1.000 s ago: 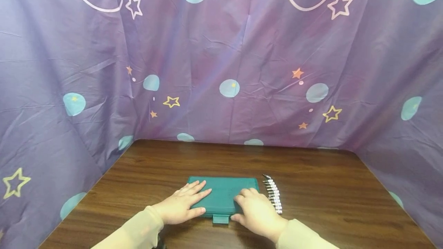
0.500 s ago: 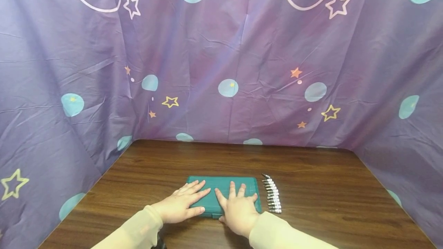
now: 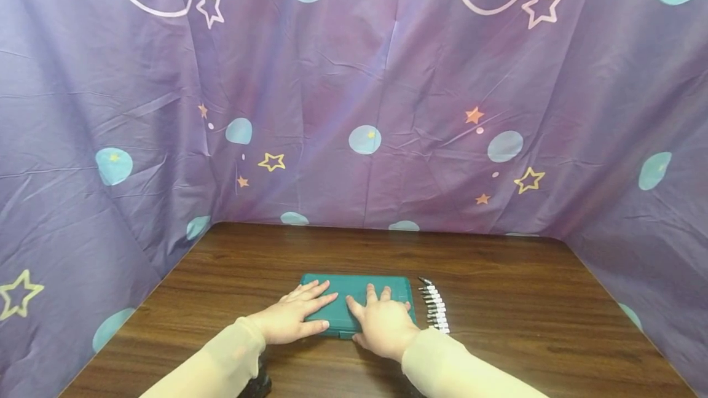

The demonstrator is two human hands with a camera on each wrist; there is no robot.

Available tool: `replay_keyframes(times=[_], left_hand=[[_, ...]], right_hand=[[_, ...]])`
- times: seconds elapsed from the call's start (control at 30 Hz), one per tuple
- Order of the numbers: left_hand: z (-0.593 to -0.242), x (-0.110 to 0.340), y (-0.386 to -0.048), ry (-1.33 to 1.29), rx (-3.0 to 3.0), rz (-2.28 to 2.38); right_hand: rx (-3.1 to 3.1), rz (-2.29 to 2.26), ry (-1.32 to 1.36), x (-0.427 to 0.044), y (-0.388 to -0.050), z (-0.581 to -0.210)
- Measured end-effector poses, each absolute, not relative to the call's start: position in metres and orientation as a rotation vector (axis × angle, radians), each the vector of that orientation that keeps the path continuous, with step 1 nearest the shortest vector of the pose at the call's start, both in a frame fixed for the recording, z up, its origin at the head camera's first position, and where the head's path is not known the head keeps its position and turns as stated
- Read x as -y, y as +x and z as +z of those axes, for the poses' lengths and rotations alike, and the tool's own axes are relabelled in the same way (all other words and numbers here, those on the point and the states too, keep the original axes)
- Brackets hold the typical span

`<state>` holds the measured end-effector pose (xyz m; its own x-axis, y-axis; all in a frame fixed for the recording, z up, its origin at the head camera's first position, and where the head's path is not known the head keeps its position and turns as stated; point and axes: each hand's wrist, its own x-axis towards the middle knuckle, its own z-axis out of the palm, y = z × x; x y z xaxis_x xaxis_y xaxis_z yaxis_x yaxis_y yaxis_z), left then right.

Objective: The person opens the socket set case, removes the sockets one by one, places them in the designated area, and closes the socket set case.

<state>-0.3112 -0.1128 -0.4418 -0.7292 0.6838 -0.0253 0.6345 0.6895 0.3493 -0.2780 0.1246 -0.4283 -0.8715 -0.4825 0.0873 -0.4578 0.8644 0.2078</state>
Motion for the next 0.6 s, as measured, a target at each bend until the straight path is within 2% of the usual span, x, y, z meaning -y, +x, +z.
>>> replay_keyframes(times=[0.6], left_hand=[[-0.442, 0.108, -0.314, 1.055, -2.752, 0.474]], right_hand=[[2.841, -0.394, 0.734, -0.123, -0.278, -0.441]])
